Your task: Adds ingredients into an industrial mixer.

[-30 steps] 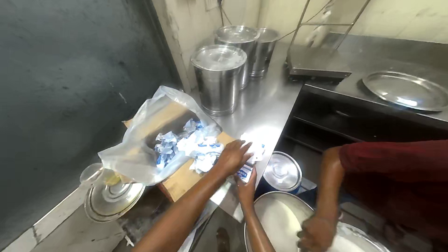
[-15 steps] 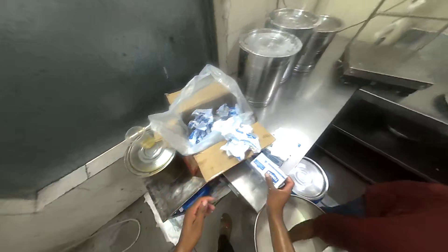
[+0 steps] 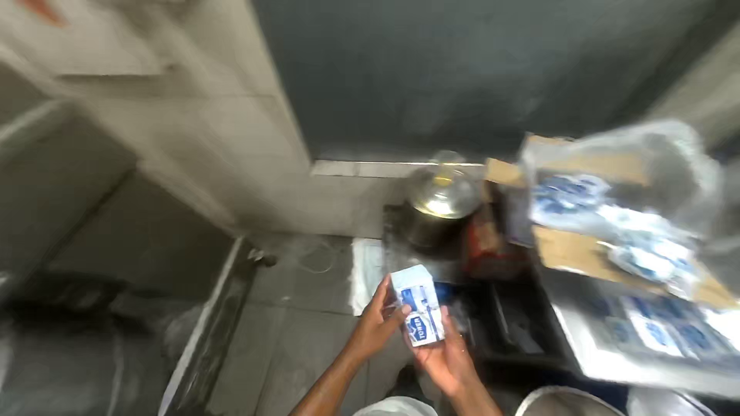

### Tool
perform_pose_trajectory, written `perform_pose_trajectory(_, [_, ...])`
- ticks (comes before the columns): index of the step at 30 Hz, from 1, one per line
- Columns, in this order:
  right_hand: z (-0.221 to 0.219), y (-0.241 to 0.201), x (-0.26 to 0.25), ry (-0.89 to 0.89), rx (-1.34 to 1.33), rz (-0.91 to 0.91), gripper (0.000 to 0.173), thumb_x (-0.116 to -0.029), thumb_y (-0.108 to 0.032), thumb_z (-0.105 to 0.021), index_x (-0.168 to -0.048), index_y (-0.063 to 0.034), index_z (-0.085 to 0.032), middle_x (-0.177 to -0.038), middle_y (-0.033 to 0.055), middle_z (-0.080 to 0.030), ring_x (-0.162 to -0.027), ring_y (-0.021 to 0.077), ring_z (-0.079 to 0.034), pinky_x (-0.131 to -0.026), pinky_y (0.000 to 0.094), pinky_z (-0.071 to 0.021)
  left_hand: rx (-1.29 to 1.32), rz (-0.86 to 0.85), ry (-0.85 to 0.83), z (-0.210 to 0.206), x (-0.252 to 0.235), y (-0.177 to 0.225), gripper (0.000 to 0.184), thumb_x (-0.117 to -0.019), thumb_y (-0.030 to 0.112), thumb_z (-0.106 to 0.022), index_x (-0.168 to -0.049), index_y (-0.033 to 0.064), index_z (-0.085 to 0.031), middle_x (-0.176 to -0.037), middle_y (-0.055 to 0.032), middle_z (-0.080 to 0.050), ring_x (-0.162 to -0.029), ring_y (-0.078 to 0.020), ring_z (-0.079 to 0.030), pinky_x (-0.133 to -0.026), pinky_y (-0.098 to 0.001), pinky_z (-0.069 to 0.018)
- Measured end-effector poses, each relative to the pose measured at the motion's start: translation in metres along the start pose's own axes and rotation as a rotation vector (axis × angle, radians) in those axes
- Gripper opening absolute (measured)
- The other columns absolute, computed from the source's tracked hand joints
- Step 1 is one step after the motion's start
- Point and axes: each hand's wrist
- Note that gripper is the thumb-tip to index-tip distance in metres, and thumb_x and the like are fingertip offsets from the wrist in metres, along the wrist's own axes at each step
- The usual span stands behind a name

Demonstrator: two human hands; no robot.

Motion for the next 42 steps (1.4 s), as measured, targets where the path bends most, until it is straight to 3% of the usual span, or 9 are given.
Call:
perform_pose_trajectory(7, [-0.107,0.227,0.002,-0.352,0.41,-0.653,0.074,-0.103,-0.065,-0.031,-0.148,-0.0069,-0.042,-0.135,0.0228,-0.061,-0.119,0.0387,-0.064,-0.097,0.0562,-0.0551,0.305,-0.025,0.737,0.188,0.217,0.011,0.05,-0.1063,0.027,-0.053,-0.151,0.0072,-0.043,-0.122,-0.0124,-0.069,-0.105,-0.0202,-0.07,-0.094,-0.0377,-0.0584])
perform_pose_trajectory(11, [-0.158,0.358,0.008,-0.442,0.566,-1.005,0.078,-0.0992,-0.074,-0.024,-0.139,-0.0131,-0.051,-0.124,0.018,-0.068,-0.108,0.0343,-0.069,-0.088,0.0513,-0.0593,0.54,-0.072,1.057,0.249,0.329,0.018,0.045,-0.1099,0.031,-0.043,-0.145,0.0045,-0.048,-0.119,-0.0138,-0.069,-0.106,-0.0208,-0.069,-0.095,-0.0387,-0.0577])
perform_pose_trajectory(16, [-0.214,0.504,0.031,-0.734,0.664,-1.253,0.069,-0.1001,-0.068,-0.038,-0.138,-0.0137,-0.055,-0.126,0.0196,-0.066,-0.113,0.0378,-0.067,-0.092,0.0604,-0.0564,0.089,-0.013,1.438,0.316,0.448,-0.003,0.044,-0.1107,0.032,-0.039,-0.137,0.0034,-0.059,-0.115,-0.013,-0.07,-0.1,-0.0182,-0.068,-0.092,-0.0409,-0.0568])
perform_pose_trajectory(19, [-0.232,0.579,0.059,-0.896,0.848,-1.138,0.042,-0.1098,-0.041,-0.035,-0.144,-0.0195,-0.047,-0.121,0.0152,-0.068,-0.103,0.0297,-0.071,-0.084,0.0483,-0.0618,0.031,-0.024,1.648,0.343,0.505,0.0,0.045,-0.1118,0.031,-0.037,-0.153,0.0167,-0.048,-0.141,-0.0067,-0.062,-0.117,-0.0159,-0.065,-0.101,-0.0401,-0.0538])
perform_pose_trajectory(23, [-0.253,0.668,0.098,-1.104,1.115,-0.901,0.05,-0.1087,-0.027,-0.048,-0.157,-0.0245,-0.035,-0.124,0.0168,-0.067,-0.101,0.0288,-0.071,-0.083,0.0456,-0.0614,0.216,-0.077,1.875,0.384,0.543,-0.006,0.058,-0.1085,0.041,-0.043,-0.161,0.0213,-0.03,-0.148,-0.008,-0.055,-0.124,-0.0179,-0.06,-0.104,-0.0407,-0.0512])
perform_pose_trajectory(26, [-0.269,0.729,0.103,-1.222,1.245,-0.769,0.058,-0.1056,-0.024,-0.055,-0.159,-0.0245,-0.033,-0.129,0.015,-0.065,-0.101,0.028,-0.071,-0.08,0.0438,-0.0624,0.308,-0.231,2.011,0.442,0.573,-0.025,0.049,-0.1066,0.028,-0.054,-0.152,0.0141,-0.044,-0.124,-0.0135,-0.068,-0.103,-0.0243,-0.071,-0.088,-0.0426,-0.0609])
perform_pose_trajectory(33, [-0.312,0.845,0.115,-1.252,1.455,-0.665,0.061,-0.1065,-0.04,-0.05,-0.16,-0.019,-0.03,-0.143,0.0135,-0.056,-0.119,0.0207,-0.064,-0.098,0.0411,-0.0552,0.28,0.008,1.952,0.531,0.638,-0.038,0.054,-0.1109,0.04,-0.034,-0.154,0.0087,-0.04,-0.142,-0.0137,-0.057,-0.123,-0.0191,-0.061,-0.105,-0.0402,-0.0506])
perform_pose_trajectory(36, [-0.306,0.887,0.123,-1.254,1.475,-0.569,0.062,-0.108,-0.039,-0.045,-0.16,-0.0118,-0.027,-0.15,0.0161,-0.049,-0.127,0.0204,-0.059,-0.104,0.0404,-0.0515,0.2,0.186,1.986,0.56,0.657,-0.035,0.067,-0.1085,0.047,-0.038,-0.163,0.0099,-0.024,-0.165,-0.0146,-0.031,-0.15,-0.0256,-0.036,-0.122,-0.0474,-0.0308])
perform_pose_trajectory(42, [-0.296,0.95,0.121,-1.226,1.49,-0.401,0.056,-0.109,-0.033,-0.046,-0.16,-0.0158,-0.029,-0.142,0.0141,-0.056,-0.115,0.0194,-0.065,-0.097,0.0404,-0.0551,0.129,0.27,1.782,0.613,0.702,-0.066,0.065,-0.1076,0.045,-0.045,-0.161,0.0103,-0.03,-0.16,-0.0167,-0.039,-0.143,-0.028,-0.046,-0.116,-0.0493,-0.0391])
Point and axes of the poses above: each hand's wrist, its own x-axis away from the middle knuckle, its own z-axis out of the back of the hand, y = z × x
